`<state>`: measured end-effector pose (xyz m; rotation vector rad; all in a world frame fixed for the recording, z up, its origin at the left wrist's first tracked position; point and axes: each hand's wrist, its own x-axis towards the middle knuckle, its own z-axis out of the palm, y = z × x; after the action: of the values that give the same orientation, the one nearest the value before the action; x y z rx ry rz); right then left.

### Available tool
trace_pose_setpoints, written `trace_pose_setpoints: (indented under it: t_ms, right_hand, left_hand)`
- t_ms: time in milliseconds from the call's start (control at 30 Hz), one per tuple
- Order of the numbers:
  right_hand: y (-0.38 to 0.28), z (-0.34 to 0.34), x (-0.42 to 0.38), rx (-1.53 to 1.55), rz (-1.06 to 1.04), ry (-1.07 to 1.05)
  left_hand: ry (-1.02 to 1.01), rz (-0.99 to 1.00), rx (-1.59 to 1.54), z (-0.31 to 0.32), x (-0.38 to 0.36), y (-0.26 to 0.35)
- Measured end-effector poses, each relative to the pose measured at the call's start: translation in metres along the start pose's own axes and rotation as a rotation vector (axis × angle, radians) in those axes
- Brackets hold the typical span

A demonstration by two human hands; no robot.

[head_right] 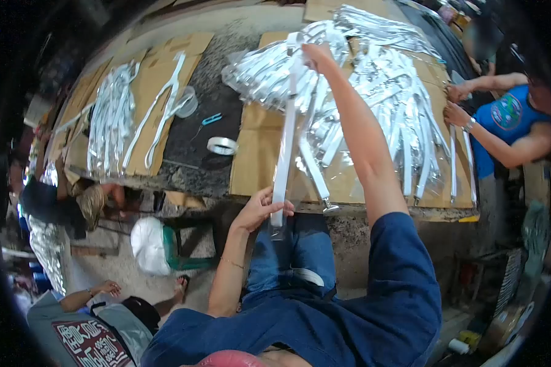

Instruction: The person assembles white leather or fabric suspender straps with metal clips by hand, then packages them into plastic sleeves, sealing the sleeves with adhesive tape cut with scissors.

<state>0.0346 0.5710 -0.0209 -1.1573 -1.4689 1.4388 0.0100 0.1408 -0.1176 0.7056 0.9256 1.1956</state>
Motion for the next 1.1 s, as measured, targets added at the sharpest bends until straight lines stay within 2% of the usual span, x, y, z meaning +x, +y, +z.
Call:
trace_pose_setpoints:
  t_ms: [33,100,167,233,267,333,367,400,433,467,567,600,667,700,767,800,867,900,967,1000,1033,1067,1100]
  right_hand:
    - [0.026,0.002,0.026,-0.063,-0.008,0.038]
    - [0.074,-0.008,0.081,-0.717,-0.181,0.002]
    - [0.071,-0.004,0.074,-0.954,-0.175,0.134]
    - [0.065,0.007,0.032,-1.013,-0.456,0.426]
    - [0.064,0.013,0.005,-1.026,-0.45,0.408]
    - [0.056,0.022,-0.052,-0.747,-0.825,0.072]
    - [0.04,0.033,-0.107,-0.579,-0.504,-0.214]
    - [0.058,0.044,-0.128,-0.64,-0.665,-0.357]
    - [0.074,0.06,-0.15,-0.568,-0.631,-0.563]
    - [0.063,0.071,-0.182,-0.694,-0.566,-0.718]
    - [0.121,0.105,-0.188,-0.754,-0.693,-0.762]
    - [0.132,0.111,-0.187,-0.795,-0.68,-0.751]
    - [0.138,0.121,-0.189,-0.792,-0.659,-0.666]
    - [0.136,0.123,-0.19,-0.796,-0.666,-0.665]
    - [0.135,0.12,-0.189,-0.768,-0.627,-0.695]
    - [0.139,0.118,-0.185,-0.773,-0.621,-0.682]
    - [0.142,0.118,-0.167,-0.611,-0.407,-0.889]
    - [0.139,0.115,-0.164,-0.616,-0.411,-0.884]
    - [0.133,0.11,-0.159,-0.279,-0.138,-1.001]
    - [0.137,0.109,-0.154,-0.256,-0.159,-1.038]
    - [0.121,0.106,-0.163,-0.254,-0.164,-1.042]
    - [0.105,0.099,-0.172,-0.201,-0.08,-1.051]
    - [0.087,0.093,-0.186,-0.149,0.006,-1.055]
  left_hand:
    - [0.034,-0.001,-0.023,-0.004,-0.007,-0.002]
    - [0.087,-0.035,-0.044,-0.01,-0.025,-0.005]
    - [0.197,-0.03,0.03,-0.021,-0.034,-0.003]
    - [0.413,-0.041,0.256,-0.028,-0.045,0.002]
    - [0.527,-0.054,0.524,-0.031,-0.049,0.003]
    - [0.734,-0.061,1.044,-0.028,-0.055,0.028]
    - [0.838,-0.051,1.085,-0.028,-0.053,0.038]
    - [0.89,0.085,1.147,-0.037,-0.048,0.044]
    - [0.938,0.228,1.21,-0.048,-0.039,0.051]
    - [0.91,0.395,1.313,-0.061,-0.025,0.061]
    - [0.851,0.857,1.622,-0.094,0.027,0.093]
    - [0.858,0.869,1.627,-0.101,0.038,0.101]
    - [0.513,0.454,1.813,-0.114,0.055,0.113]
    - [0.519,0.462,1.813,-0.114,0.057,0.121]
    - [0.351,-0.076,1.833,-0.111,0.065,0.133]
    - [0.347,0.017,1.766,-0.119,0.064,0.13]
    - [0.365,0.051,1.793,-0.112,0.057,0.132]
    - [0.402,0.075,1.818,-0.11,0.054,0.134]
    - [0.473,0.126,1.833,-0.107,0.045,0.138]
    - [0.479,0.112,1.767,-0.096,0.034,0.149]
    - [0.485,0.098,1.703,-0.088,0.022,0.158]
    - [0.489,0.098,1.707,-0.085,0.013,0.162]
    - [0.485,0.184,1.614,-0.084,0.003,0.165]
